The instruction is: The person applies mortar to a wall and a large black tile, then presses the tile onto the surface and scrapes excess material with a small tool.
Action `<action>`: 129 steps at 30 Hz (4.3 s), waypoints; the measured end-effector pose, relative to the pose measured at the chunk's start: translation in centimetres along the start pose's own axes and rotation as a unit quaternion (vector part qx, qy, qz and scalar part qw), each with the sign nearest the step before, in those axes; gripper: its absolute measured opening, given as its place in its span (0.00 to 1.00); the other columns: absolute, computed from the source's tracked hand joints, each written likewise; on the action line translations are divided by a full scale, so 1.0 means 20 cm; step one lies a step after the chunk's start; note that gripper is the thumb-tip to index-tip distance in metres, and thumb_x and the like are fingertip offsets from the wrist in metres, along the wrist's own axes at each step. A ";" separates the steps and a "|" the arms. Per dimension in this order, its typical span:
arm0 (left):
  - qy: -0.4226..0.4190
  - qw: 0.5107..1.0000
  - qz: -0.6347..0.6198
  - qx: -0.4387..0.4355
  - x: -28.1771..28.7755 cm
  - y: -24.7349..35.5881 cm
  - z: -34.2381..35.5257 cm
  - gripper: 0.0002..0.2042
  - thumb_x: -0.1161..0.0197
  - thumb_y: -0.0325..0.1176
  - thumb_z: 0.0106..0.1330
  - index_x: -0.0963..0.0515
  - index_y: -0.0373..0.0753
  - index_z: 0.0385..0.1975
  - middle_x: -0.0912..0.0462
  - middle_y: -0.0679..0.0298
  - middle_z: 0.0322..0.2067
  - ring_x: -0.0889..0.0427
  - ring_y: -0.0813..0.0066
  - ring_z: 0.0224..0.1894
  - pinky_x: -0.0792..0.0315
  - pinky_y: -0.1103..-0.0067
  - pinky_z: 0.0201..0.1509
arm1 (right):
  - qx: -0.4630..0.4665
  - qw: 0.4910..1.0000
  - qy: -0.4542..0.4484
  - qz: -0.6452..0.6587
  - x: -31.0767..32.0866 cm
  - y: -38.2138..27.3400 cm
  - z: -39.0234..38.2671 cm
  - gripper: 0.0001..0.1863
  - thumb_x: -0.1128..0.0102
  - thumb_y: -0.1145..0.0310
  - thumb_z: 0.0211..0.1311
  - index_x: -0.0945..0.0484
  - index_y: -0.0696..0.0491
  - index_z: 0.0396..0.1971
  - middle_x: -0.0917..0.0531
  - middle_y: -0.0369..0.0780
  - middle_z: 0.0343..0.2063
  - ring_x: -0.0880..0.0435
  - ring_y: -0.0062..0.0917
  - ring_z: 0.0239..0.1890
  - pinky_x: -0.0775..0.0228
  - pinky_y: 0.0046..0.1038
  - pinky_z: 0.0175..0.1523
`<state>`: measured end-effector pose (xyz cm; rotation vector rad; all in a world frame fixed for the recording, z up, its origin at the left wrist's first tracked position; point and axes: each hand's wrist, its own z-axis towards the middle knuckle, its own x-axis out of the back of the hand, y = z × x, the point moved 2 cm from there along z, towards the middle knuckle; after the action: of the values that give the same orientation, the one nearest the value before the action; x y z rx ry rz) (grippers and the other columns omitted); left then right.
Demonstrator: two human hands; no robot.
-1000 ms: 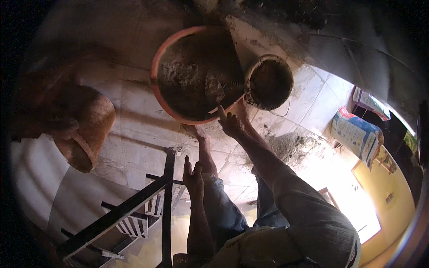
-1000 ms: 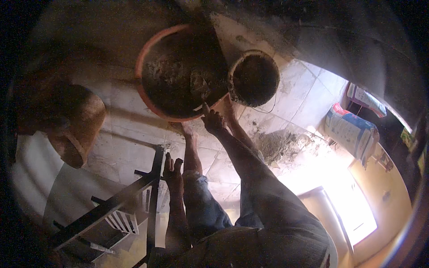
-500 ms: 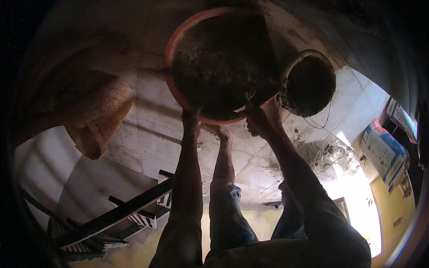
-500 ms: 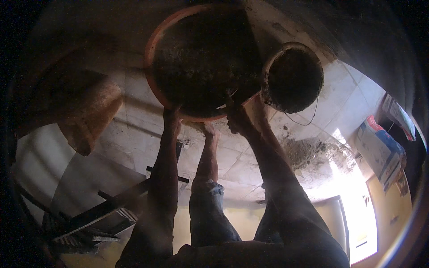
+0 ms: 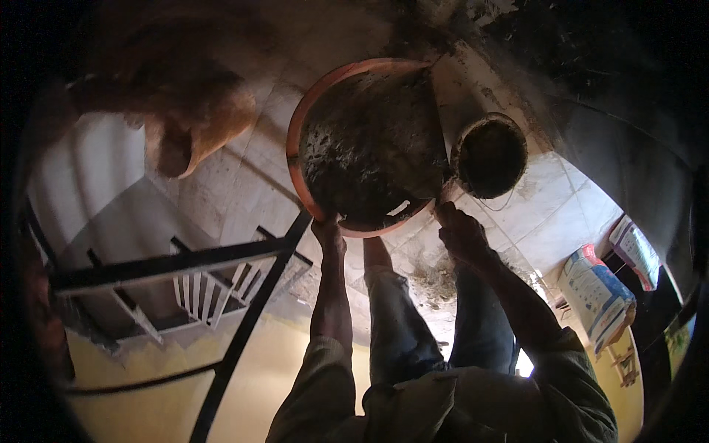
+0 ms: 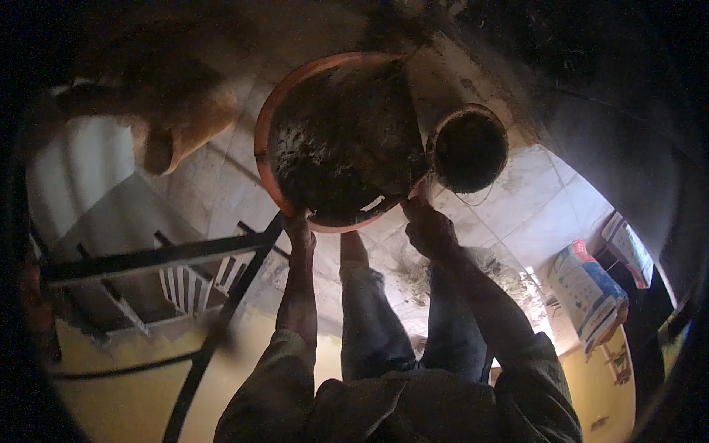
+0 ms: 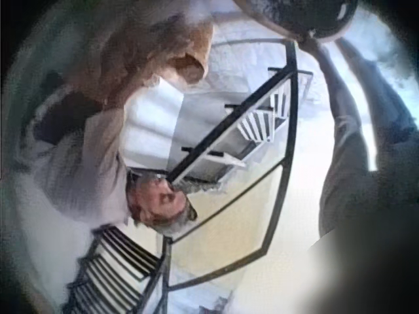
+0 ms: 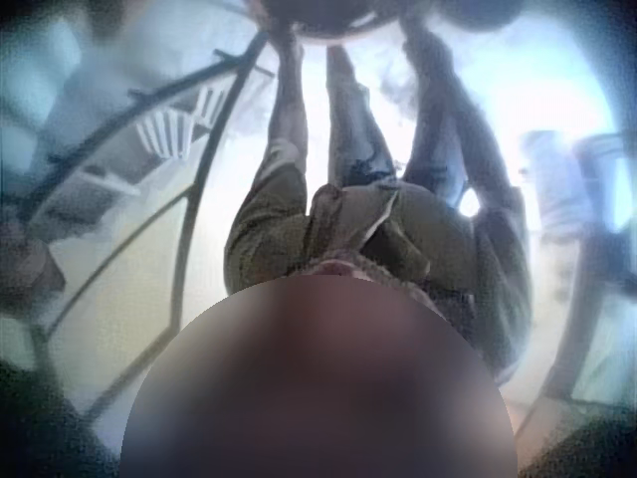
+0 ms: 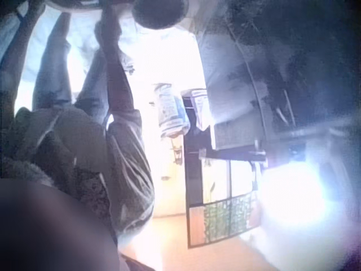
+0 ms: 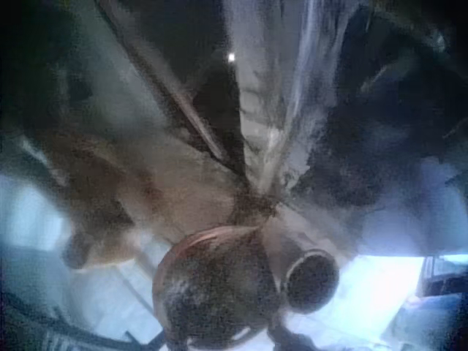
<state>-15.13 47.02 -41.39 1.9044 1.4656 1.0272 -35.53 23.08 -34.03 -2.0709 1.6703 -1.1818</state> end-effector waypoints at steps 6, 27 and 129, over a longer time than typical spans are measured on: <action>0.023 0.999 -0.039 0.021 0.30 0.35 -0.59 0.21 0.41 0.19 0.49 0.27 0.28 0.46 0.23 0.62 0.43 0.24 0.72 0.40 0.29 0.78 0.43 | 0.072 0.994 0.029 -0.078 0.32 -0.10 -0.41 0.18 0.42 0.73 0.47 0.32 0.54 0.42 0.28 0.46 0.35 0.22 0.45 0.35 0.29 0.44 0.35; 0.105 0.987 -0.100 0.065 0.52 0.68 -2.40 0.12 0.44 0.24 0.50 0.29 0.27 0.35 0.26 0.62 0.31 0.28 0.71 0.31 0.28 0.72 0.40 | -0.040 0.993 0.090 -0.065 1.05 -0.12 -2.05 0.12 0.42 0.65 0.58 0.31 0.54 0.36 0.24 0.47 0.28 0.22 0.48 0.32 0.32 0.44 0.34; 0.367 0.885 0.214 -0.188 0.09 -0.48 -4.35 0.05 0.39 0.29 0.56 0.21 0.35 0.29 0.17 0.49 0.30 0.17 0.48 0.34 0.23 0.63 0.38 | 0.180 0.964 -0.057 -0.187 1.84 0.93 -2.16 0.15 0.40 0.63 0.55 0.31 0.54 0.37 0.19 0.49 0.26 0.19 0.48 0.32 0.28 0.46 0.35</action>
<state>-91.31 47.63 1.69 1.6433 1.0556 2.2445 -78.16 -3.25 -1.42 -2.2152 0.9475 -1.3247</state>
